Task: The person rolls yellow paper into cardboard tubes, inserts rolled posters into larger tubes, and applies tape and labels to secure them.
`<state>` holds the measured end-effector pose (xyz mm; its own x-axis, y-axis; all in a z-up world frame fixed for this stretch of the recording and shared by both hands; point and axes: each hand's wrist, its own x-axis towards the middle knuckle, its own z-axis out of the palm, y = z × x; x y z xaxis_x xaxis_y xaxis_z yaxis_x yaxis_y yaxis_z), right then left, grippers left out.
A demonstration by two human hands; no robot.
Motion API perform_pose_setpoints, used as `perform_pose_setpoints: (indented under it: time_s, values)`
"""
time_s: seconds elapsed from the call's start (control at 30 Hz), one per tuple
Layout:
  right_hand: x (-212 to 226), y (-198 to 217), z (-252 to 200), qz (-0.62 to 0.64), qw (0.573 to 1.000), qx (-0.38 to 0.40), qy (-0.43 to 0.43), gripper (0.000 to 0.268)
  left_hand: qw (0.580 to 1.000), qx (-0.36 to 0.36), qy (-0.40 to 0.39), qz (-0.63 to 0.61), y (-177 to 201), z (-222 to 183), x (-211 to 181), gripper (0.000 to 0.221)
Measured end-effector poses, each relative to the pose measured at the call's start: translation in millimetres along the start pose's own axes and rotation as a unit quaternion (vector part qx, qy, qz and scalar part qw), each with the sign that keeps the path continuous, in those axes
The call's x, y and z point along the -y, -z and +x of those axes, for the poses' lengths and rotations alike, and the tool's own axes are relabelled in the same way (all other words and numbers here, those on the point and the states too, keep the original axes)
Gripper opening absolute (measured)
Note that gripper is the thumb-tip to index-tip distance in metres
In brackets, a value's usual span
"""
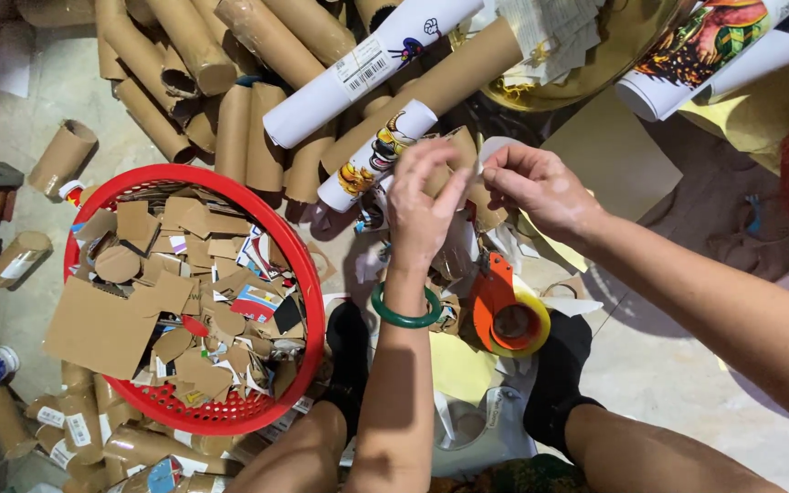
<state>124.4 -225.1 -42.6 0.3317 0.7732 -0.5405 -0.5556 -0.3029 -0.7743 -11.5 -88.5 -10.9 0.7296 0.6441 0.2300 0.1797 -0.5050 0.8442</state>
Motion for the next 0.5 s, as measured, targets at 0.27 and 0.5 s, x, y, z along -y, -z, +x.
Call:
perform_pose_setpoints:
  time_s: [0.27, 0.5]
  values:
    - [-10.6, 5.3, 5.6, -0.033, 0.998, 0.022, 0.056, 0.011, 0.993, 0.09, 0.069, 0.03, 2.2, 4.0, -21.2, 0.009]
    - [13.2, -1.5, -2.8, -0.335, 0.91, -0.049, 0.237, 0.012, 0.987, 0.073, 0.033, 0.139, -6.6, 1.2, -34.6, 0.007]
